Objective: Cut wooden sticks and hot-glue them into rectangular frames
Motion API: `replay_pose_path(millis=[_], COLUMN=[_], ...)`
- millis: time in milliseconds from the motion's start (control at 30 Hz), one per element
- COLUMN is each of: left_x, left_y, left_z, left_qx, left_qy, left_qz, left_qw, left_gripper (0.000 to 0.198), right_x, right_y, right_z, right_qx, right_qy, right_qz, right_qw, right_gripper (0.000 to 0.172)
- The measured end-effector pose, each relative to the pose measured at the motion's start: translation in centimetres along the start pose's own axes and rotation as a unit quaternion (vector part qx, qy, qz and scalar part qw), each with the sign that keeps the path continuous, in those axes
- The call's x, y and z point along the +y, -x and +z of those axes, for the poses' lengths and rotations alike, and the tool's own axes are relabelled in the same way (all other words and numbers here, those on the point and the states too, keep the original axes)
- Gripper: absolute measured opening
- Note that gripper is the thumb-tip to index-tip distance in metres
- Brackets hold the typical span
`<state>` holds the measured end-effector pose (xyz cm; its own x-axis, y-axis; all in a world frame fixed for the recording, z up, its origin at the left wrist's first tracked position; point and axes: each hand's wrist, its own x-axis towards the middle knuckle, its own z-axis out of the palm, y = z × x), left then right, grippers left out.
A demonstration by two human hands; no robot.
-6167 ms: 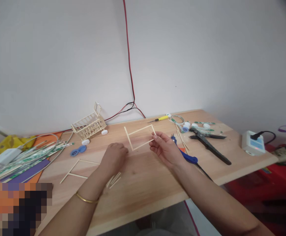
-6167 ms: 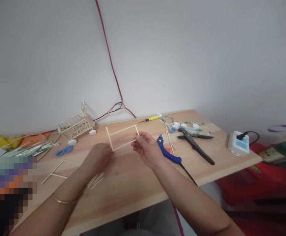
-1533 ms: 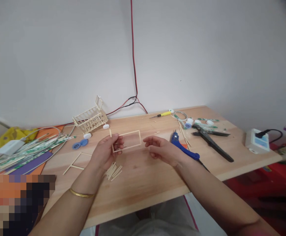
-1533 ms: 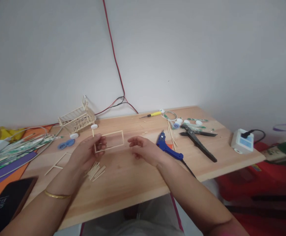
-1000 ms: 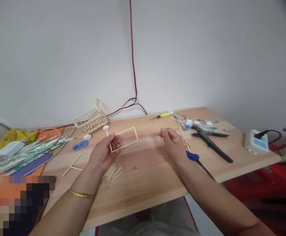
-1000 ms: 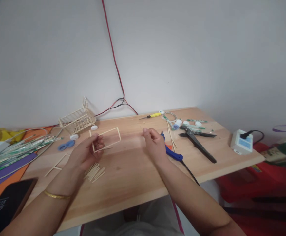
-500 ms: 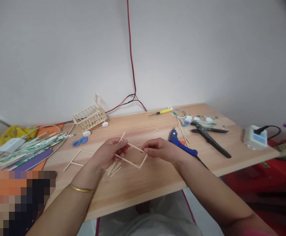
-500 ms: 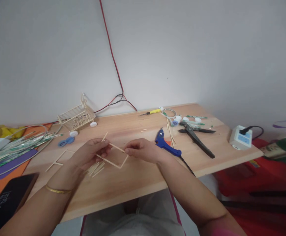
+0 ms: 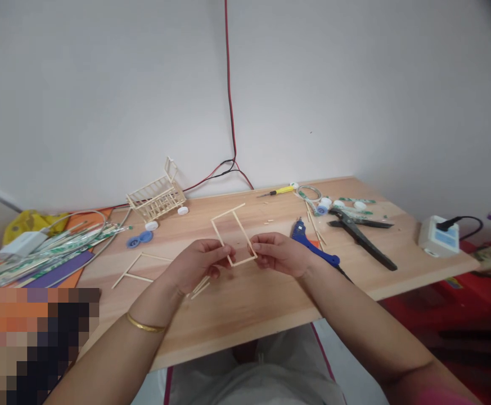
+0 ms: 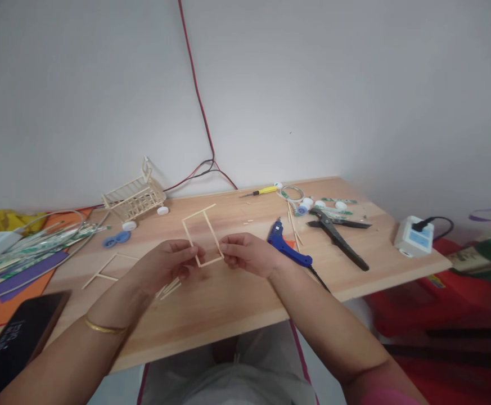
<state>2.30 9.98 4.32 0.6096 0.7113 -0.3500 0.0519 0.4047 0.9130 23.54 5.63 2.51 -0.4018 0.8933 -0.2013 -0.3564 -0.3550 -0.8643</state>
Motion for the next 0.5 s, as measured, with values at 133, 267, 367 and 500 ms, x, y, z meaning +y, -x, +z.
replay_pose_path(millis=[133,267,367,500], left_x=[-0.29,-0.26,-0.26,-0.28], left_y=[0.01,-0.08,-0.10,-0.08], left_z=[0.20,0.03,-0.11,-0.16], left_qx=[0.012,0.011,0.004,-0.004], left_qy=[-0.055,-0.036,-0.014,-0.007], left_qz=[0.013,0.008,0.009,0.008], left_qw=[0.998,0.999,1.000,1.000], left_gripper=[0.025,0.024,0.024,0.024], right_x=[-0.05,0.07,0.17,0.22], right_y=[0.00,0.06,0.09,0.05], right_z=[0.05,-0.21,-0.35,-0.31], right_qx=[0.006,-0.017,-0.031,-0.031], right_qy=[-0.019,-0.013,0.004,0.012], right_qz=[-0.004,-0.003,-0.010,-0.018], right_qw=[1.000,1.000,0.999,0.999], right_gripper=[0.022,0.022,0.024,0.024])
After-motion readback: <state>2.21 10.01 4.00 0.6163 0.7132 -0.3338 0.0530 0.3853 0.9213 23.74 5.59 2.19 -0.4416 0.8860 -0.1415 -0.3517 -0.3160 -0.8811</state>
